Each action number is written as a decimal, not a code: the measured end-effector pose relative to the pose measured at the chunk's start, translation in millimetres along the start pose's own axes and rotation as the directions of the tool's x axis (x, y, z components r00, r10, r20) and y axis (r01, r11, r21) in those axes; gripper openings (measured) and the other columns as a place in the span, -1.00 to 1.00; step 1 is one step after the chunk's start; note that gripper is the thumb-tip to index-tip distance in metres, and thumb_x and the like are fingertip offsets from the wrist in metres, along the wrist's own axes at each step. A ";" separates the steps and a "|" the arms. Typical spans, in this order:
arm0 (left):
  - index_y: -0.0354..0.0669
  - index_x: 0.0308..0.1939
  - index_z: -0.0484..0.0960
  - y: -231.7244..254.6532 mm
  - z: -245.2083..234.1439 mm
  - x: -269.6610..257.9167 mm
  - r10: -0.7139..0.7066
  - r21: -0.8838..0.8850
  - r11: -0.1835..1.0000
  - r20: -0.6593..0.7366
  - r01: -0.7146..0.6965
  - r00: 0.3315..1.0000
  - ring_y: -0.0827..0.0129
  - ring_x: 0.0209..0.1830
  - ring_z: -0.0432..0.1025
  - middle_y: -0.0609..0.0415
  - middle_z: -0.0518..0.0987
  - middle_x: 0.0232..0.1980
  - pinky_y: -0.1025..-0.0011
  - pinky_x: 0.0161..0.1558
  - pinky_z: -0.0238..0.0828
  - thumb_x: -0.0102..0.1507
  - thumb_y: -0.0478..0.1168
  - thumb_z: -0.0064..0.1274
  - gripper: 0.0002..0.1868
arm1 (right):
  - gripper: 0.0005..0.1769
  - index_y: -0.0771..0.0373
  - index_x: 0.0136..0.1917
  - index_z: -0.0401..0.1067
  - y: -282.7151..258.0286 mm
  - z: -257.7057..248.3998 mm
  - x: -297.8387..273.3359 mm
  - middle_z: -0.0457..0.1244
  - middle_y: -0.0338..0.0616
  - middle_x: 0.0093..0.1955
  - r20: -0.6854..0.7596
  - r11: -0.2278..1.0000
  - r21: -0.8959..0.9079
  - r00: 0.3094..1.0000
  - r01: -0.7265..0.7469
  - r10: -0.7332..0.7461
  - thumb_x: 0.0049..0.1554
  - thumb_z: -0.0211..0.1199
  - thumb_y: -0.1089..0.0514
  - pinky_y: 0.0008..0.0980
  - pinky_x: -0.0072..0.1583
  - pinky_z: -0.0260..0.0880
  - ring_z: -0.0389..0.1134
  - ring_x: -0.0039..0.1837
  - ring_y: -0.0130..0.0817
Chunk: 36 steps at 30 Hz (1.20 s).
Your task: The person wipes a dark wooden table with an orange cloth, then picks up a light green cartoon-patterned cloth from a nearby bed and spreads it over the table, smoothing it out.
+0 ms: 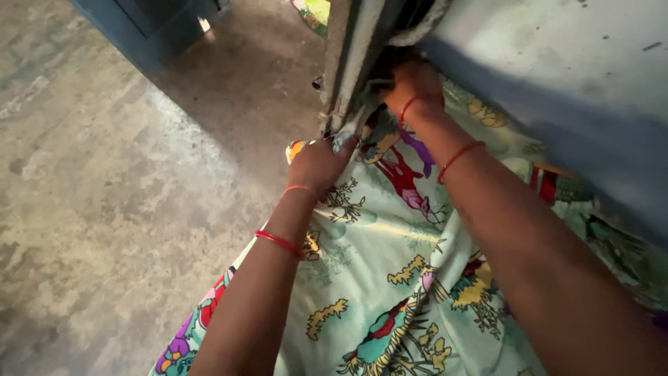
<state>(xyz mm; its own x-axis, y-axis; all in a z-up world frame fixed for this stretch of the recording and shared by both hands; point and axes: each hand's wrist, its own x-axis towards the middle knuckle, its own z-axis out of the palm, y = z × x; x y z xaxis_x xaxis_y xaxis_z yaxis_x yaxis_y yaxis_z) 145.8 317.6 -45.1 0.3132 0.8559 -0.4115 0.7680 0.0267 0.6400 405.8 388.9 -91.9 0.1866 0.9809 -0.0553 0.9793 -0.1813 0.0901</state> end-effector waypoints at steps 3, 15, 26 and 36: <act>-0.22 0.02 0.71 -3.6 0.7 -7.1 0.081 -0.046 0.995 -0.115 -0.087 0.990 -0.13 -0.06 0.58 -0.33 0.67 -0.16 0.04 0.04 0.48 0.24 0.38 -0.13 -0.25 | -0.58 0.22 0.11 0.59 1.4 -12.2 3.7 0.39 0.18 0.13 -0.053 0.992 -0.001 0.990 -0.128 0.127 0.07 0.37 -0.06 0.00 0.08 0.48 0.43 0.13 0.11; -0.30 0.06 0.74 -32.8 0.3 20.0 0.157 -0.557 0.821 0.425 0.121 0.892 0.31 -0.21 0.55 -0.04 0.73 -0.13 0.30 -0.13 0.51 0.16 0.42 -0.01 -0.17 | -0.49 0.16 0.36 0.48 14.4 -3.9 -5.6 0.30 0.20 0.31 -0.104 0.942 0.161 0.954 0.295 -0.281 0.19 0.15 -0.01 0.04 0.25 0.31 0.31 0.28 0.19; -0.32 -0.08 0.78 -15.8 -8.0 13.5 -0.095 -0.053 0.993 0.191 0.107 0.977 -0.01 -0.01 0.62 -0.27 0.72 -0.09 0.16 0.13 0.47 0.04 0.64 -0.10 0.04 | -0.36 0.19 0.41 0.32 7.2 -32.9 -15.0 0.22 0.20 0.41 0.042 0.954 0.250 0.983 0.165 -0.181 0.27 0.07 -0.28 0.02 0.37 0.25 0.24 0.39 0.20; -0.17 -0.05 0.69 4.6 -2.0 -20.7 0.111 0.330 0.944 -0.294 -0.008 0.949 -0.10 -0.03 0.57 -0.19 0.67 -0.03 -0.02 -0.06 0.49 0.36 0.40 -0.20 -0.29 | -0.25 0.18 0.57 0.16 153.3 -14.2 -204.4 0.13 0.19 0.52 0.015 0.900 0.436 1.000 0.017 -0.027 0.23 0.15 -0.18 -0.10 0.43 0.22 0.23 0.45 0.07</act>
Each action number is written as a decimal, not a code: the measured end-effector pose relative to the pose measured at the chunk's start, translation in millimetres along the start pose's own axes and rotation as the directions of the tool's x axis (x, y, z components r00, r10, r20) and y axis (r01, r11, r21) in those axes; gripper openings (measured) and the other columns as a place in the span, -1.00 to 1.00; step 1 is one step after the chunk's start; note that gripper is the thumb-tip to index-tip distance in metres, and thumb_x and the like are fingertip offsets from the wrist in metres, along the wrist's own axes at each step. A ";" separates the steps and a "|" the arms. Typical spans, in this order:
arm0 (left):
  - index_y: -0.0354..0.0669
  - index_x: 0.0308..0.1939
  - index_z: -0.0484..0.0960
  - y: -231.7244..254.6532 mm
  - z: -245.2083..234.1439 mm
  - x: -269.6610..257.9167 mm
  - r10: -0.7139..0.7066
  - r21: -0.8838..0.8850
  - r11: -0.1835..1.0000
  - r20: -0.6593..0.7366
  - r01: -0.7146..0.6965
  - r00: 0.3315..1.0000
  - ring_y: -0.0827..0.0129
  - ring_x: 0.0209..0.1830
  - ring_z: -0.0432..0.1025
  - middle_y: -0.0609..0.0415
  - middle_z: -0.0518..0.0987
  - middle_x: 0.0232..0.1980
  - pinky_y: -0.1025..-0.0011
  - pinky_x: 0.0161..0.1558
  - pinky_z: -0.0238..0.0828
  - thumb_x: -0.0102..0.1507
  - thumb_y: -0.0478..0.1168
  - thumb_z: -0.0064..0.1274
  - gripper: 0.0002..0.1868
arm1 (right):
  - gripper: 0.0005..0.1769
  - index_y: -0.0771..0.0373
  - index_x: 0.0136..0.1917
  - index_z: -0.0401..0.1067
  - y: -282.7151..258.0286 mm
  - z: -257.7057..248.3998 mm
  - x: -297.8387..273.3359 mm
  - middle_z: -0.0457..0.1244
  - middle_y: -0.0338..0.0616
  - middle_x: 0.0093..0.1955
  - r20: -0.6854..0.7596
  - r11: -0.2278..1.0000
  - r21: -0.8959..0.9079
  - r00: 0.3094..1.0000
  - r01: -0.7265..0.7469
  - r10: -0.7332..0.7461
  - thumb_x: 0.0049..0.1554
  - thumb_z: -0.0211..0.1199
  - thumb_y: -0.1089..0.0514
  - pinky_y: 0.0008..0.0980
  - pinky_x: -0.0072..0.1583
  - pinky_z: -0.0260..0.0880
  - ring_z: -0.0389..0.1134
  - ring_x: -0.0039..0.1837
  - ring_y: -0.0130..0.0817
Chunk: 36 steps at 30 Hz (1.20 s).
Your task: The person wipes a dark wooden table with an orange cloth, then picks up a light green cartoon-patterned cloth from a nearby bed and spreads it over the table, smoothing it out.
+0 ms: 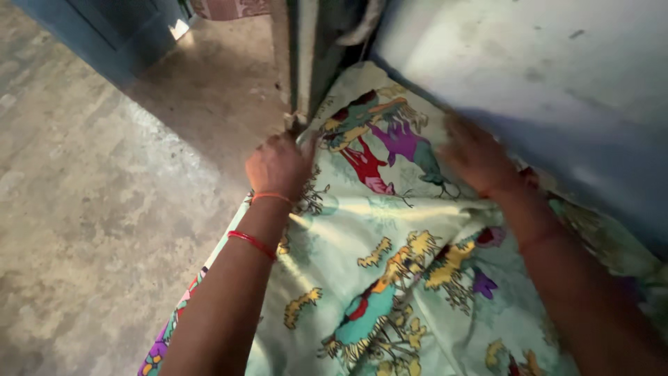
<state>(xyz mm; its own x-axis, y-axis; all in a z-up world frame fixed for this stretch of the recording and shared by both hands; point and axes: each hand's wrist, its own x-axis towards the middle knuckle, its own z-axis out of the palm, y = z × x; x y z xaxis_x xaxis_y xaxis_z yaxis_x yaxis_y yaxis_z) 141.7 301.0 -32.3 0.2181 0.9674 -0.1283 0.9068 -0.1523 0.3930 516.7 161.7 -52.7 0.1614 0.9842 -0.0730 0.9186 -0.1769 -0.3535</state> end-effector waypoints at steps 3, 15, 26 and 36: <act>-0.17 0.22 0.56 2.6 5.5 -24.8 0.135 0.034 0.991 -0.143 -0.132 0.980 -0.06 0.28 0.41 -0.16 0.51 0.30 -0.11 0.25 0.32 0.39 0.24 -0.17 -0.38 | -0.35 0.38 0.46 0.31 69.4 -10.4 -40.2 0.22 0.32 0.41 -0.103 0.990 -0.133 0.993 0.044 -0.058 0.29 0.21 -0.10 0.03 0.37 0.21 0.23 0.39 0.25; 0.13 0.52 0.22 38.2 44.1 -147.5 0.489 0.072 0.872 -0.083 -0.484 0.868 -0.07 0.65 -0.18 -0.09 0.02 0.63 -0.40 0.45 -0.49 0.32 0.31 -0.16 -0.24 | -0.63 0.17 0.20 0.46 201.1 -30.8 -228.2 0.37 0.08 0.04 -0.338 0.956 -0.020 0.902 -0.291 0.268 0.27 0.30 -0.10 -0.05 0.17 0.42 0.43 0.09 0.07; -0.03 0.54 0.24 3.4 25.0 -226.6 0.374 -0.058 0.920 -0.176 -0.389 0.911 -0.12 0.66 -0.13 -0.20 0.03 0.65 -0.27 0.51 -0.35 0.31 0.20 0.00 -0.21 | -0.52 0.20 0.35 0.31 203.2 -46.8 -240.0 0.23 0.12 0.32 -0.311 0.917 -0.190 0.907 -0.352 0.284 0.34 0.21 -0.14 0.06 0.42 0.21 0.23 0.37 0.15; 0.12 0.50 0.24 -39.1 -6.6 -410.1 0.257 0.042 0.966 -0.091 -0.254 0.962 -0.08 0.65 -0.17 -0.11 0.01 0.64 -0.53 0.40 -0.44 0.24 0.28 0.01 -0.19 | -0.24 0.21 0.64 0.14 -22.1 15.5 -264.3 0.08 0.17 0.61 -0.229 0.948 -0.080 0.920 0.308 -0.318 0.32 0.16 -0.18 0.16 0.65 -0.03 0.02 0.66 0.20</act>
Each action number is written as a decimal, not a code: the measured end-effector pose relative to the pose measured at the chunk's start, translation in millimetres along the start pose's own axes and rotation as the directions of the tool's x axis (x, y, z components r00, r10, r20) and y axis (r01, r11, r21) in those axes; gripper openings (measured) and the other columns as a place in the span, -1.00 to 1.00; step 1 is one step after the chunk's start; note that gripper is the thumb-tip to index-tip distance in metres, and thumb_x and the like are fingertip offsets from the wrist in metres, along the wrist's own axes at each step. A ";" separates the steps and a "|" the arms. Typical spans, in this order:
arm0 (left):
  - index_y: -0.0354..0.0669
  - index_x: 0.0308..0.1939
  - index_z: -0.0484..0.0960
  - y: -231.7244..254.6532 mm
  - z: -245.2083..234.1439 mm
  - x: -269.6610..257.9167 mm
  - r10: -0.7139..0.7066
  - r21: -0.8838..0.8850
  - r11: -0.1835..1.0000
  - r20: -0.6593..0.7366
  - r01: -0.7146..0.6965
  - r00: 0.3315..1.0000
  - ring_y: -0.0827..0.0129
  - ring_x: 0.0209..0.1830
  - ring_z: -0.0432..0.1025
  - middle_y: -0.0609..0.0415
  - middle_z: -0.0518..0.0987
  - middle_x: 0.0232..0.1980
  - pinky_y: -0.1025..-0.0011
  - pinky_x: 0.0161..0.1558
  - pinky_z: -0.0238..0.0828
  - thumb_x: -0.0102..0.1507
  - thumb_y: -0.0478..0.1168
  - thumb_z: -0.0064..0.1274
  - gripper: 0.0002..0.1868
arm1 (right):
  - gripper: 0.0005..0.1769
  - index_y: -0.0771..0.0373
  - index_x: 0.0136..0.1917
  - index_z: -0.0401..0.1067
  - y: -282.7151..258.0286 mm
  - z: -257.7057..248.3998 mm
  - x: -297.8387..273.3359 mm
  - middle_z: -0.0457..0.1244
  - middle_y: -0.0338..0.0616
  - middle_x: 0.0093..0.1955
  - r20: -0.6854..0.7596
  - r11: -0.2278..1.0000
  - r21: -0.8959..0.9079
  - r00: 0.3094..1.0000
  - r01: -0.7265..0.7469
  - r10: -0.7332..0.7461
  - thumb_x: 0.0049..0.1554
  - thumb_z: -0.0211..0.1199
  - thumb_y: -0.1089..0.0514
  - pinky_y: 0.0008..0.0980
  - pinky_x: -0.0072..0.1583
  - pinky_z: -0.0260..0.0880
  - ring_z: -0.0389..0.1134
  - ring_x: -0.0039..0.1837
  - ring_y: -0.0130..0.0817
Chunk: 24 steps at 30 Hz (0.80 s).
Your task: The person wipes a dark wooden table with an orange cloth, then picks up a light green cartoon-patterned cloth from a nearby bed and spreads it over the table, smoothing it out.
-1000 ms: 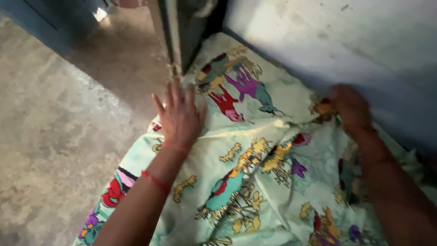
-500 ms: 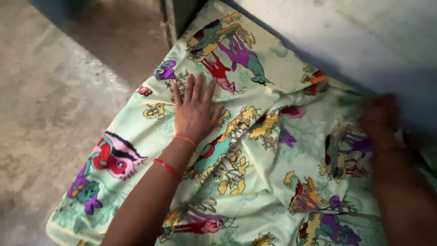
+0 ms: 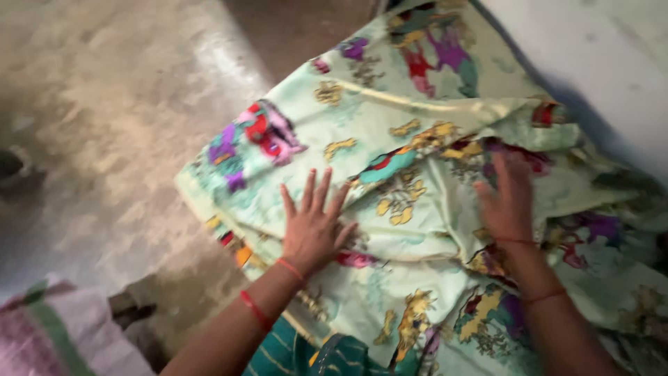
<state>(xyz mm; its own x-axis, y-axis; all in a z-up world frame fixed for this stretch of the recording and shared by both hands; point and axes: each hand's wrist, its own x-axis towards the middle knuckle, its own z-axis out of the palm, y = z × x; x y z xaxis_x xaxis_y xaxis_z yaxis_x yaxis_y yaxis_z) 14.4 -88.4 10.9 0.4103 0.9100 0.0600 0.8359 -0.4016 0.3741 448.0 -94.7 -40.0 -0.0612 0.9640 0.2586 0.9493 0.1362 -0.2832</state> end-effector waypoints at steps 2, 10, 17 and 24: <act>0.12 0.52 0.22 4.4 -5.0 -25.2 -0.014 -0.009 1.000 0.017 0.014 1.000 -0.08 0.64 -0.19 -0.09 -0.01 0.64 -0.57 0.36 -0.45 0.23 0.30 0.00 -0.16 | -0.16 0.18 0.68 0.05 -38.2 26.8 -10.2 -0.07 0.21 0.68 0.192 0.989 -0.061 0.971 -0.133 0.143 0.29 0.14 -0.20 0.31 0.47 -0.13 -0.12 0.65 0.26; 0.12 0.54 0.22 -10.5 -16.0 -110.6 0.000 -0.023 1.000 0.068 0.001 0.998 -0.13 0.65 -0.22 -0.11 -0.04 0.65 -0.57 0.37 -0.37 0.23 0.35 -0.01 -0.13 | 0.00 0.37 0.67 -0.03 28.3 -2.3 -68.1 -0.11 0.34 0.68 0.162 0.880 -0.351 0.905 -0.319 0.393 0.25 0.12 -0.33 0.21 0.52 -0.15 -0.16 0.64 0.36; 0.12 0.29 0.45 -25.3 -10.8 -182.3 0.102 -0.113 0.989 0.056 -0.095 0.993 -0.11 0.60 -0.07 -0.10 0.18 0.54 -0.47 0.40 -0.22 0.12 0.20 0.17 -0.30 | -0.20 0.36 0.58 0.19 -22.7 -40.8 -119.4 0.08 0.46 0.54 0.065 0.883 -0.187 0.891 -0.431 0.449 0.30 0.15 -0.22 0.20 0.49 0.04 0.04 0.54 0.39; 0.10 0.07 0.58 -25.0 20.5 -185.3 0.207 -0.038 0.976 -0.138 -0.214 0.969 0.07 0.44 0.24 0.03 0.46 0.26 -0.35 0.45 -0.01 0.27 -0.12 0.06 -0.72 | -0.10 0.21 0.68 0.02 -135.8 -15.1 -213.1 -0.12 0.47 0.65 0.113 0.944 -0.131 0.941 -0.303 0.318 0.25 0.13 -0.25 0.15 0.56 -0.10 -0.16 0.66 0.34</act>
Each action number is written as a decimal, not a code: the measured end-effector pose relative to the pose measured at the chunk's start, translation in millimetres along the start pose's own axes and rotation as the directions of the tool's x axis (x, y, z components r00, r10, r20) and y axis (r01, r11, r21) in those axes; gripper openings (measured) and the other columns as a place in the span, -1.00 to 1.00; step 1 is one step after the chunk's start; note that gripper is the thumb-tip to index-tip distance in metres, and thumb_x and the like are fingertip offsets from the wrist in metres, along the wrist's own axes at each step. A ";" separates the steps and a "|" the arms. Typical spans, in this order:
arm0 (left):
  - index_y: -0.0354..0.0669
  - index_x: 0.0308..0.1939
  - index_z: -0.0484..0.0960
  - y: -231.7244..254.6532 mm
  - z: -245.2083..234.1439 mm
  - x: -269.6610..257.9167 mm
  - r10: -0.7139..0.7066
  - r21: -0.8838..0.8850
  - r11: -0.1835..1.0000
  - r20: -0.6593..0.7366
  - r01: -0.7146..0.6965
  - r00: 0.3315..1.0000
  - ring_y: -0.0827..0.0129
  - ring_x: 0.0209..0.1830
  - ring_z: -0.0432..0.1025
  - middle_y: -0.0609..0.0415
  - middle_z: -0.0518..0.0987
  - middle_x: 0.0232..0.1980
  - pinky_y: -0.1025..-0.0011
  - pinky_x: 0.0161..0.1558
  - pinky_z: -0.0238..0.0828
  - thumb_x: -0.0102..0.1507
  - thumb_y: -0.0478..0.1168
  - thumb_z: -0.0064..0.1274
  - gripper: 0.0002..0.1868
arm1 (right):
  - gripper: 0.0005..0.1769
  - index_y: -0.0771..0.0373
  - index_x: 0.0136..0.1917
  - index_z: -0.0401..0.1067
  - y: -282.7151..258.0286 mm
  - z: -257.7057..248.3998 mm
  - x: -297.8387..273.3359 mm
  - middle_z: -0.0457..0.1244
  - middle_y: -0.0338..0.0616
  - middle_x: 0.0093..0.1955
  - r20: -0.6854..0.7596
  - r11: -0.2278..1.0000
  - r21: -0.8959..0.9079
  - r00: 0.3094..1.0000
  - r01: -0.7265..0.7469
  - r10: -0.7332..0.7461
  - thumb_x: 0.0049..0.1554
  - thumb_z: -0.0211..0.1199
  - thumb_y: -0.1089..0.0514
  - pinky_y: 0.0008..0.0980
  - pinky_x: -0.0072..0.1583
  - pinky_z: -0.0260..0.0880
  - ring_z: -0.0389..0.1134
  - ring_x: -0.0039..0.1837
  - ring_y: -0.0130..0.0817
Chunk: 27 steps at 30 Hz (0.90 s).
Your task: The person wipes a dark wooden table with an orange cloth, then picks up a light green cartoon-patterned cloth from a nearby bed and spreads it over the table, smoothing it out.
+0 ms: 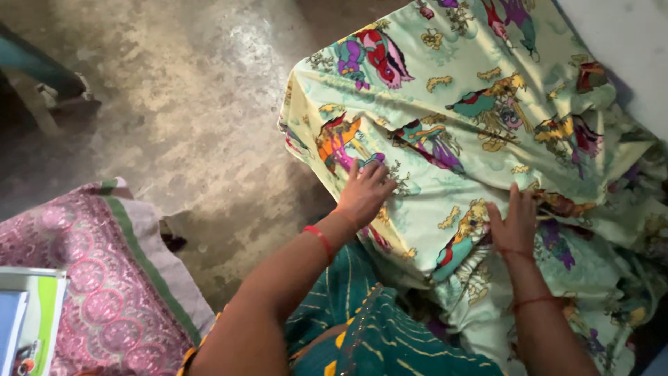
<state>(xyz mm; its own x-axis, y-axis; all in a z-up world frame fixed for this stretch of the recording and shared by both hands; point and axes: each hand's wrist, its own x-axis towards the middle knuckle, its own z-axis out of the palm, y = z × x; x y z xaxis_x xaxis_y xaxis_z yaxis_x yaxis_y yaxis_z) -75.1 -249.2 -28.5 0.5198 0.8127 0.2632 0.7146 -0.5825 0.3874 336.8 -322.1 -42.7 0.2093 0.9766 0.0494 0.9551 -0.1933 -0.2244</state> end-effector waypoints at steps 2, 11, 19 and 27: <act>0.10 0.06 0.59 1.1 5.7 -2.4 0.021 0.022 1.000 -0.002 -0.021 1.000 0.09 0.39 0.28 0.03 0.48 0.22 -0.35 0.45 0.01 0.24 -0.19 0.02 -0.71 | -0.07 0.23 0.70 -0.05 0.5 4.3 -36.6 -0.16 0.47 0.66 0.052 0.997 -0.006 0.996 -0.076 0.077 0.28 0.08 -0.28 0.15 0.57 -0.15 -0.21 0.68 0.32; 0.11 0.10 0.59 7.8 -20.2 -20.9 0.025 -0.086 0.996 0.152 -0.012 0.988 0.17 0.34 0.30 0.09 0.49 0.19 -0.41 0.41 -0.03 0.25 -0.23 0.00 -0.67 | -0.05 0.22 0.69 -0.17 69.9 -27.3 -147.3 -0.21 0.31 0.68 0.119 0.901 0.073 0.901 -0.428 0.418 0.26 -0.02 -0.31 0.07 0.57 -0.24 -0.24 0.67 0.23; -0.04 0.09 0.54 46.3 -18.5 -17.3 0.106 -0.103 0.990 0.150 -0.091 0.983 -0.03 0.38 0.21 -0.06 0.44 0.25 -0.31 0.37 -0.04 0.15 -0.06 0.14 -0.56 | -0.03 0.15 0.71 -0.19 116.1 -2.9 -170.3 -0.30 0.43 0.69 0.168 0.882 -0.061 0.866 -0.467 0.470 0.28 -0.03 -0.41 0.03 0.63 -0.36 -0.33 0.71 0.29; 0.01 0.03 0.55 82.1 12.2 -26.4 0.194 -0.121 0.977 0.162 -0.176 0.967 0.05 0.48 0.20 0.03 0.44 0.34 -0.30 0.46 -0.06 0.22 -0.25 0.05 -0.72 | 0.02 0.24 0.69 -0.24 168.4 -14.8 -181.7 -0.30 0.42 0.69 0.156 0.884 -0.073 0.870 -0.462 0.467 0.28 -0.10 -0.45 0.10 0.60 -0.37 -0.37 0.70 0.35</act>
<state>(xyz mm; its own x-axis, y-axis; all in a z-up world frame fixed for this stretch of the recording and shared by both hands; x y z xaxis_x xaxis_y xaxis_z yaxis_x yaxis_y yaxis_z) -24.5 -318.6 -14.4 0.7176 0.6709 0.1867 0.5501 -0.7105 0.4387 462.7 -533.4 -75.0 0.5960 0.7741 -0.2135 0.7629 -0.6288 -0.1504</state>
